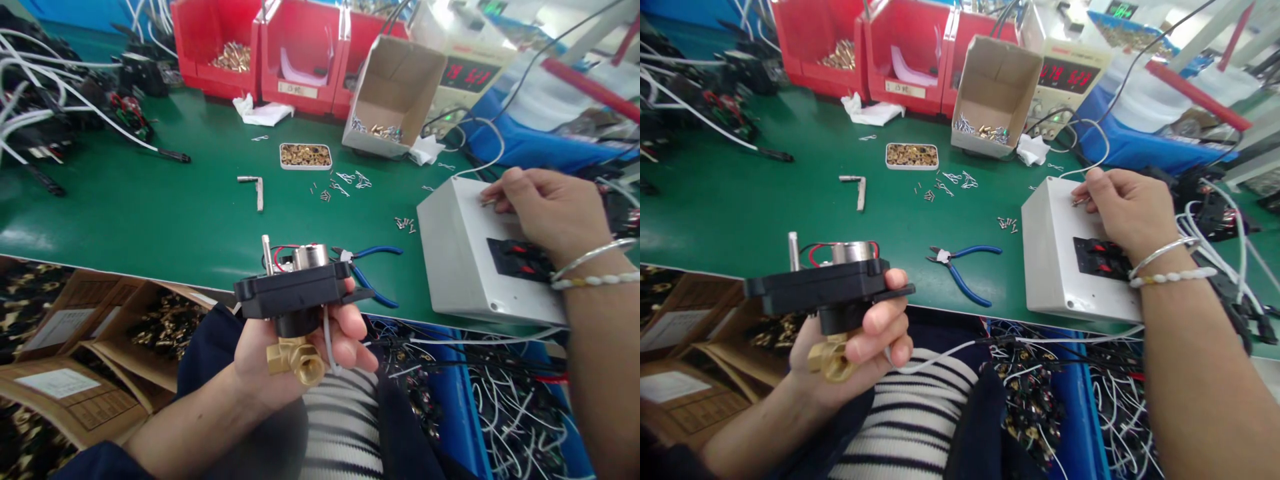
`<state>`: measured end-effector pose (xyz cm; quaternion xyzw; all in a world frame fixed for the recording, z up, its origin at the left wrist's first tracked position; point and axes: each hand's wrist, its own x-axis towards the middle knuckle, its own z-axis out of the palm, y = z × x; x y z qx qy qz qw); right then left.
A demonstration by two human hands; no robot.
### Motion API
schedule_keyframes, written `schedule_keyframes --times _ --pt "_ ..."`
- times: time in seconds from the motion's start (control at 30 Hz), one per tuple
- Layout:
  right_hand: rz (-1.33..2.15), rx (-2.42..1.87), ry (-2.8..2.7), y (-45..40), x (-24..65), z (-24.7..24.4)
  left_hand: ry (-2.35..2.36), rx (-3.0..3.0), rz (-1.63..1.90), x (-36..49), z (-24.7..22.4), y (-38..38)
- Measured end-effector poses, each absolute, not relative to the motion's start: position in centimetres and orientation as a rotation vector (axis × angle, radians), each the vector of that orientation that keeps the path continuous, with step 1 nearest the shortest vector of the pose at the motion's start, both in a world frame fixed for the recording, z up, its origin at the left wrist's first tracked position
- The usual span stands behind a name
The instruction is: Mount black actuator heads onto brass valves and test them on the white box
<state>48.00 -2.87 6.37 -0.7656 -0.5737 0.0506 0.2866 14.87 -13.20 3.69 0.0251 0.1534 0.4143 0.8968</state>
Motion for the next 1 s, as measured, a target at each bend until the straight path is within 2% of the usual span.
schedule_keyframes --times 0.6,0.83,1.0 --pt "0.109 -2.185 -1.451 -3.0 46.6 7.1 0.123 0.085 0.796 14.9 3.9 -13.3" --pt "0.217 -1.97 -1.506 -2.1 47.0 6.3 0.502 0.146 0.926 15.2 4.9 -12.6" --pt "0.061 -1.77 -1.509 -4.9 47.4 8.3 0.876 0.133 1.038 15.2 5.4 -12.2"
